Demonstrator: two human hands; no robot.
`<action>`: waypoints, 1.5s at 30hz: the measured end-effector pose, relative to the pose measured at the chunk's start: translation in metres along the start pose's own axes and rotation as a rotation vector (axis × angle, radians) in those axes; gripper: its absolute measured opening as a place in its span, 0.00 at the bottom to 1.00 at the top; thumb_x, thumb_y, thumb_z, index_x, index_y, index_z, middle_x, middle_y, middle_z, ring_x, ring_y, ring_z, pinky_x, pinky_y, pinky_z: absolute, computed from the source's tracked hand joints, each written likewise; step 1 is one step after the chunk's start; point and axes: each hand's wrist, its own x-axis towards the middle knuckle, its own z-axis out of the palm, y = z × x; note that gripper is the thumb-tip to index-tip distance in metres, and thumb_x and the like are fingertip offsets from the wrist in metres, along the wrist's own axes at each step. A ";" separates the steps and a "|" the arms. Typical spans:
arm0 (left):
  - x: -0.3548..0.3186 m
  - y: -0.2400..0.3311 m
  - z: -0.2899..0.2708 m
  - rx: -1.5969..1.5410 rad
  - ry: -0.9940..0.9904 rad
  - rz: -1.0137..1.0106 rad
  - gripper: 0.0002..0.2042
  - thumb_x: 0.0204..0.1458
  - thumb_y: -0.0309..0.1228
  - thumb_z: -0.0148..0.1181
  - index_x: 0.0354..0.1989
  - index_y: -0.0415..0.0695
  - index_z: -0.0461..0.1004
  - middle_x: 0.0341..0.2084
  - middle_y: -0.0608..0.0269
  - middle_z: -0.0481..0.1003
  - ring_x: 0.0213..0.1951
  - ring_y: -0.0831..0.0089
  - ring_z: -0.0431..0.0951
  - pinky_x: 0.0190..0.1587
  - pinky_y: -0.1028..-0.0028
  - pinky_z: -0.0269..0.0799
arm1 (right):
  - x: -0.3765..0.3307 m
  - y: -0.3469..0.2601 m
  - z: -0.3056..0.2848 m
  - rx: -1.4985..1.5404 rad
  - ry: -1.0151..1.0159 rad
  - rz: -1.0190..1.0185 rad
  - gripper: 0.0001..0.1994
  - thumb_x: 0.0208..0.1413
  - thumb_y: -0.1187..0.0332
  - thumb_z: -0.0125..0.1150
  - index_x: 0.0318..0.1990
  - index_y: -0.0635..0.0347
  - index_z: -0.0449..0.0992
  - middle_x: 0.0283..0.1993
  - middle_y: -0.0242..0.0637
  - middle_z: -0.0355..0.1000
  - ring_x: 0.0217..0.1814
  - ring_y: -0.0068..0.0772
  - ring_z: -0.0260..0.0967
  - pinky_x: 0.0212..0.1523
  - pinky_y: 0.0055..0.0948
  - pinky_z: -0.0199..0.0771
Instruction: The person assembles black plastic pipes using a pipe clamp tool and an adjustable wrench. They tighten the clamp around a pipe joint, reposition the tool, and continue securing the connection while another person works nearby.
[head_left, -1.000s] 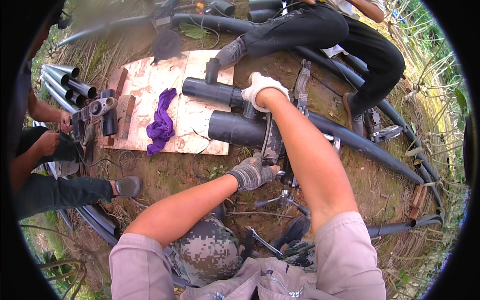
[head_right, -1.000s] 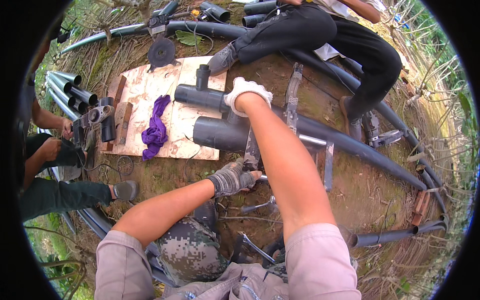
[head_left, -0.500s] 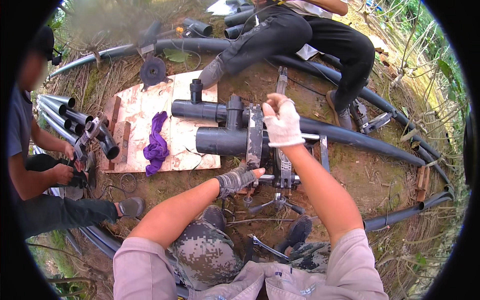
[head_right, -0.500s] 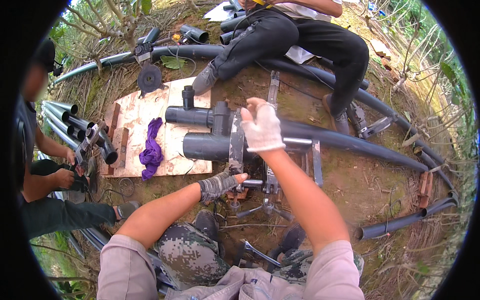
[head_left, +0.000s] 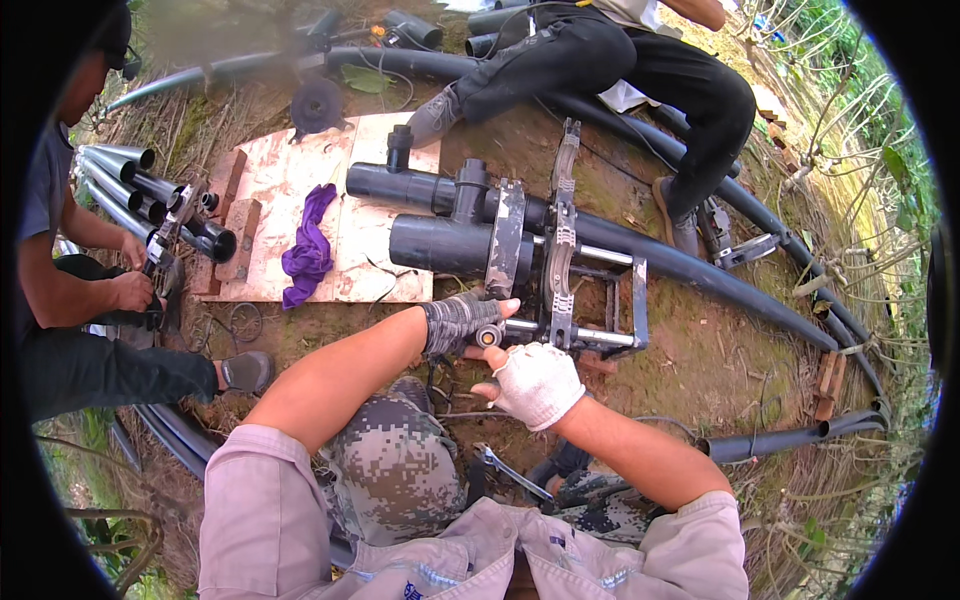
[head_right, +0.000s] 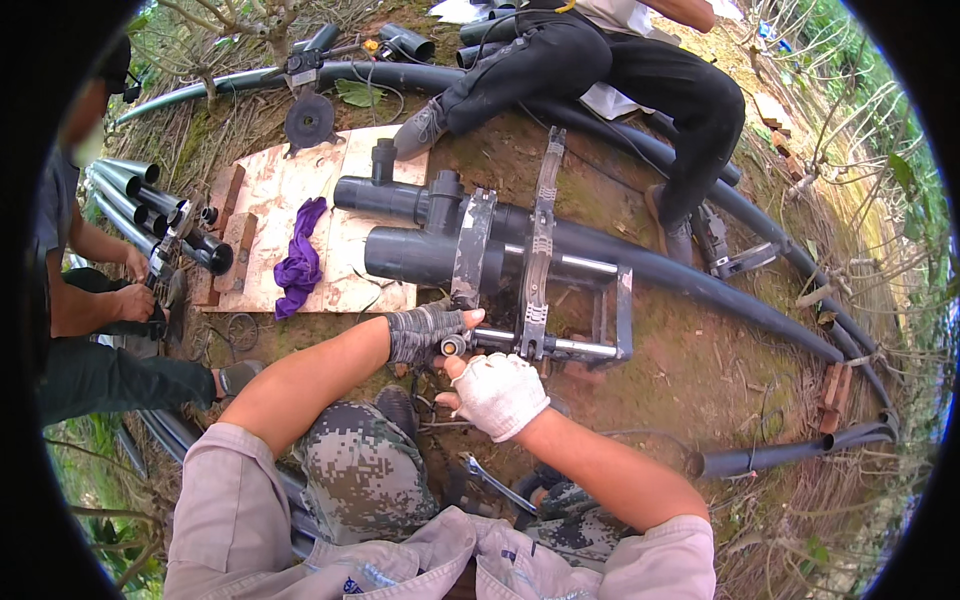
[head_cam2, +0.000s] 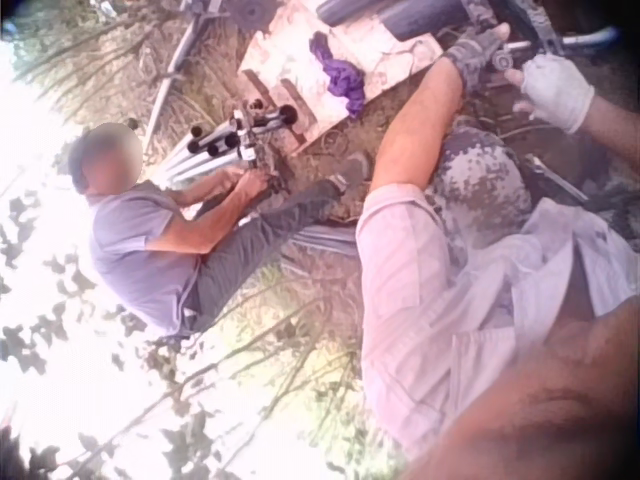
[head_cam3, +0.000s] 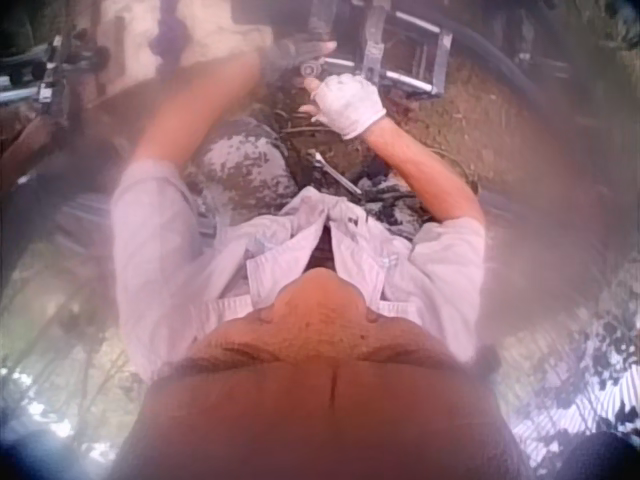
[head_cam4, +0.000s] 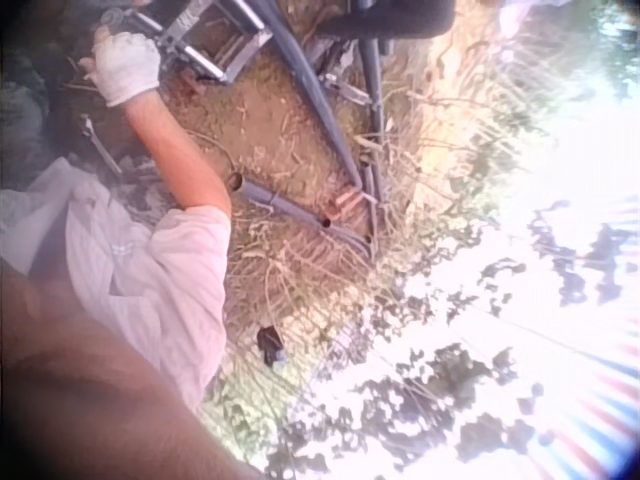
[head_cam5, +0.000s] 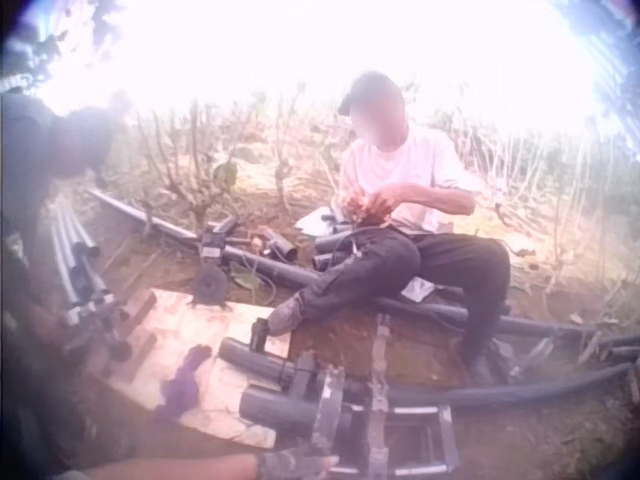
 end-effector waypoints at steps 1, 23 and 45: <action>-0.001 0.001 -0.003 0.026 -0.009 -0.019 0.21 0.60 0.55 0.63 0.40 0.48 0.74 0.25 0.64 0.78 0.22 0.75 0.75 0.22 0.73 0.71 | 0.003 0.000 0.004 0.084 0.073 0.038 0.20 0.54 0.51 0.69 0.46 0.52 0.74 0.27 0.35 0.76 0.29 0.45 0.77 0.29 0.42 0.76; 0.017 -0.018 -0.057 -0.327 -0.418 -0.225 0.27 0.54 0.56 0.58 0.56 0.53 0.74 0.51 0.57 0.77 0.51 0.52 0.80 0.47 0.47 0.78 | 0.065 0.009 -0.027 -0.201 -0.232 0.144 0.19 0.59 0.61 0.62 0.56 0.54 0.72 0.38 0.42 0.79 0.37 0.46 0.80 0.35 0.45 0.81; 0.015 0.040 -0.152 -0.351 0.595 0.001 0.48 0.46 0.72 0.61 0.73 0.58 0.58 0.71 0.53 0.60 0.68 0.47 0.63 0.63 0.34 0.58 | 0.065 0.043 -0.043 0.344 -0.173 0.717 0.36 0.63 0.53 0.63 0.71 0.62 0.58 0.54 0.57 0.76 0.57 0.60 0.75 0.57 0.46 0.74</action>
